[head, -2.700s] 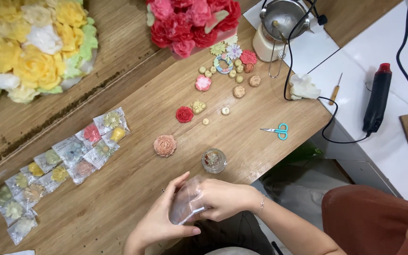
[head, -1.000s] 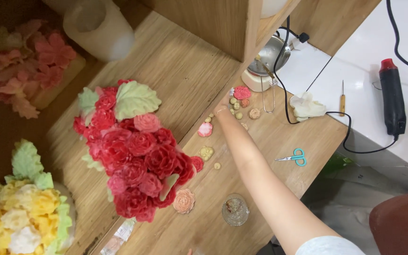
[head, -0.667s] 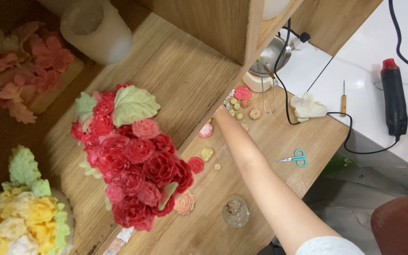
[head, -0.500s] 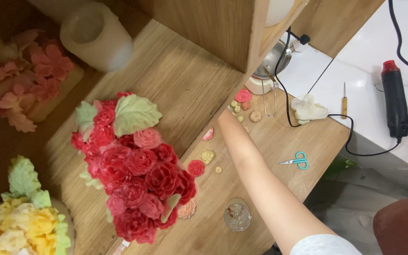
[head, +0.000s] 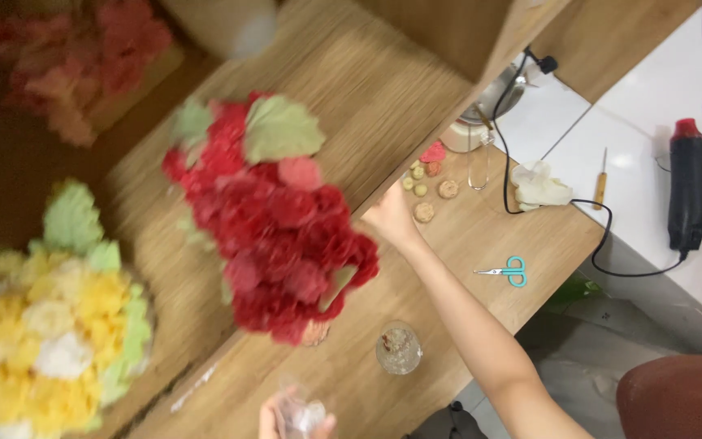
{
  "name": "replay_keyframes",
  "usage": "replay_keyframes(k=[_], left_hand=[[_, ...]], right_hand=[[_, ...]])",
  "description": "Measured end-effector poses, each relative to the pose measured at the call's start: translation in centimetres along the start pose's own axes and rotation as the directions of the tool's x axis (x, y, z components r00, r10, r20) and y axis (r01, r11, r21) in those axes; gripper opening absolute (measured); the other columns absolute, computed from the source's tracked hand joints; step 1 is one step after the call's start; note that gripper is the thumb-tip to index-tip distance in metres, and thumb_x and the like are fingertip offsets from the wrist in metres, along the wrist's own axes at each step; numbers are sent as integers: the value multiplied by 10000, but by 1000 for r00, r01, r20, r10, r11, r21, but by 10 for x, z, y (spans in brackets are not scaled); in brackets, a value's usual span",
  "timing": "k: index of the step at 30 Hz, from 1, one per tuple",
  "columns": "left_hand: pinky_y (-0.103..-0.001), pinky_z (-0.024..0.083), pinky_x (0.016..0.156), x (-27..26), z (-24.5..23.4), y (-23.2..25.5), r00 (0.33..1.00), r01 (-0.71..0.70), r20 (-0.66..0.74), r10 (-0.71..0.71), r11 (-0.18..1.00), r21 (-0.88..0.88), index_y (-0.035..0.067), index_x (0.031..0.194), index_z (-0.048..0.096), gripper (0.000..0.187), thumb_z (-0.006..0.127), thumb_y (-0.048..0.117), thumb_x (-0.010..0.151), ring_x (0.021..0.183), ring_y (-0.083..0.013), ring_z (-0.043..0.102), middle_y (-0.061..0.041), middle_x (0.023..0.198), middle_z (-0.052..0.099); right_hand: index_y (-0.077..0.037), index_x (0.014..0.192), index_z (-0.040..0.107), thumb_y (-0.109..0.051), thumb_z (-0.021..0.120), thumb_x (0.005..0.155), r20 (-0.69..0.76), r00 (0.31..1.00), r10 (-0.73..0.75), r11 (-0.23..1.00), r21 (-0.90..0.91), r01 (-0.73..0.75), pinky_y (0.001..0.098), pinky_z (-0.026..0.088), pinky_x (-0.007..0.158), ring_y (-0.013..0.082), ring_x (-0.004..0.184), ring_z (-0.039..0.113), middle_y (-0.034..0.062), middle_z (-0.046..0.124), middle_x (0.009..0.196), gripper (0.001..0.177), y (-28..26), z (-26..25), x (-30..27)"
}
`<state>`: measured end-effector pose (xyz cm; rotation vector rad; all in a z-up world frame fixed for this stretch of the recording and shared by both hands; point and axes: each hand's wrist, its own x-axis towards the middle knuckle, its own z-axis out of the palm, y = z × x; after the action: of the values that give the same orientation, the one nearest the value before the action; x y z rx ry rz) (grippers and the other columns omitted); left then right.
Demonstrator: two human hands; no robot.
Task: Packaging decorative flower-shaped wax melts into small plastic bags.
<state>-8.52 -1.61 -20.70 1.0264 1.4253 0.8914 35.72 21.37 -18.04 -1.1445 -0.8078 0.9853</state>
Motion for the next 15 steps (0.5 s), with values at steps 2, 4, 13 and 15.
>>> replay_keyframes(k=[2,4,13,15], left_hand=[[-409,598,616,20,64,117,995,26,-100,-29,999,-32,20,1163,544,683,904,-11,584,732,-193,689,-85,871,691],[-345,537,926,21,108,207,988,133,115,-104,948,-290,21,1266,569,560,833,64,774,1061,-172,651,-82,1161,648],[-345,546,885,7,157,246,933,291,347,-96,769,-569,-25,1315,584,398,705,123,967,1012,-163,669,-79,1148,691],[-355,558,893,0,149,245,932,331,334,-142,709,-623,-26,1302,602,376,673,139,972,1005,-178,692,-94,1146,707]], right_hand=[[-60,1493,409,-144,759,905,99,992,82,939,326,-111,325,515,1060,154,1304,589,70,568,1470,689,-94,67,-55],[-8,1403,480,16,852,831,297,954,38,996,71,-62,368,536,1086,217,1243,628,132,611,1352,682,-121,72,-111],[-16,1356,531,37,834,779,380,921,-82,946,-262,193,412,477,1116,268,1320,576,131,610,1357,654,-208,84,-160],[-41,1293,535,16,845,775,354,935,-34,992,-103,75,447,456,1121,283,1329,567,134,645,1318,606,-208,80,-157]])
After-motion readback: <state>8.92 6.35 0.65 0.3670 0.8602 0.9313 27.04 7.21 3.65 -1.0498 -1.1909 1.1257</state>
